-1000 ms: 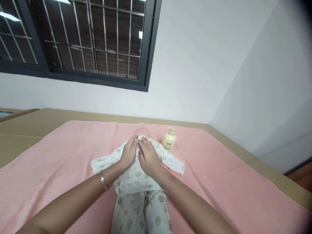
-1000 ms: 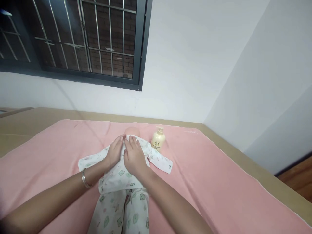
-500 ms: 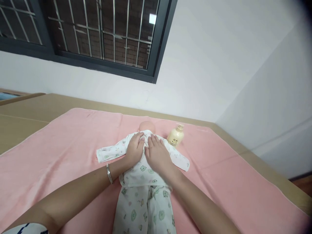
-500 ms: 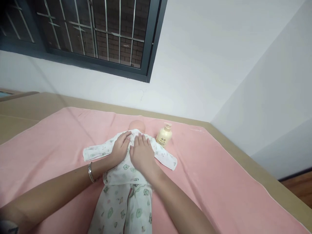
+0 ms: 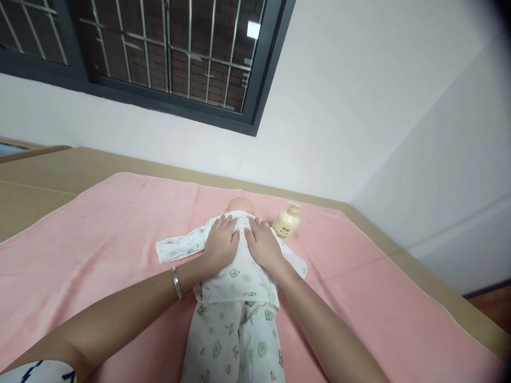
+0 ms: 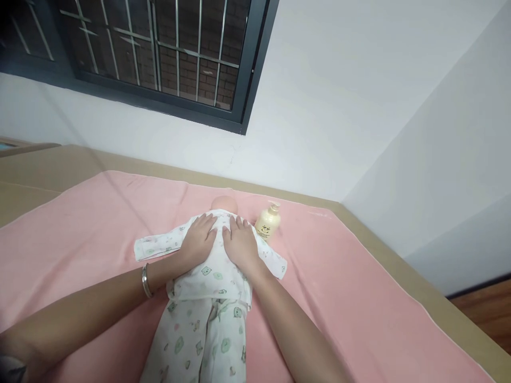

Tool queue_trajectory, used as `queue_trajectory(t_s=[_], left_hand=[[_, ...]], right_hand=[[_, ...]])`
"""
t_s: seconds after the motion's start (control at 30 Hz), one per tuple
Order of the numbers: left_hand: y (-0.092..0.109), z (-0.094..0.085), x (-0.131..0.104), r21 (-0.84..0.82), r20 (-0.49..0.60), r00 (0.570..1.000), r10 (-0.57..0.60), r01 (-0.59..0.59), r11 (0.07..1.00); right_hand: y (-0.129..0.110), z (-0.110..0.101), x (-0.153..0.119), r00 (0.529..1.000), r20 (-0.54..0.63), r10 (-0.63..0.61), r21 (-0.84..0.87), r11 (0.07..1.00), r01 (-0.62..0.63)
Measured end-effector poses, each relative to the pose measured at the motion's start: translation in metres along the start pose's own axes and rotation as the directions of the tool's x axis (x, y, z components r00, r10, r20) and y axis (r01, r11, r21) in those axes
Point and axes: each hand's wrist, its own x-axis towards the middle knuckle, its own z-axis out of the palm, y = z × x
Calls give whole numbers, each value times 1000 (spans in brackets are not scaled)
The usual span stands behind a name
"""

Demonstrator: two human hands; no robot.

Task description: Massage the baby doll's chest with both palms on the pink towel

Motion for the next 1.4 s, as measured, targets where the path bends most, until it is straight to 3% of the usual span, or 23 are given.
queue_trajectory(t_s=[0.1, 0.27, 0.43, 0.6, 0.73, 0.9, 1.03, 1.2, 1.4], left_hand=[[-1, -4, 8, 71, 95, 995, -21, 14, 997], [2, -10, 15, 115, 162, 984, -68, 50, 992], [17, -16, 1, 296, 184, 983, 13, -69, 953], [29, -30, -3, 334, 321, 934, 154, -264, 905], [22, -34, 10, 214, 316, 942, 115, -189, 958], [10, -25, 14, 166, 293, 953, 79, -132, 977], [18, -21, 0, 219, 297, 947, 124, -194, 956], [32, -28, -8, 219, 348, 919, 183, -270, 938], [20, -24, 5, 143, 279, 955, 102, -146, 979]], right_hand=[[-21, -1, -17, 998, -13, 64, -159, 985, -65], [-42, -5, -38, 1000, -15, -20, -183, 983, 17], [-18, -9, -16, 997, 82, 10, -14, 1000, -9], [6, -4, 8, 993, 118, 25, 101, 994, -37], [-8, -3, -4, 999, 51, -2, 4, 1000, 1], [-32, -8, -26, 998, 15, -57, -105, 993, 58], [-18, -15, -14, 996, 2, -84, -7, 996, 84], [6, -16, 7, 999, 47, 15, 72, 997, -18], [-15, -10, -11, 999, -9, -36, -71, 997, 35]])
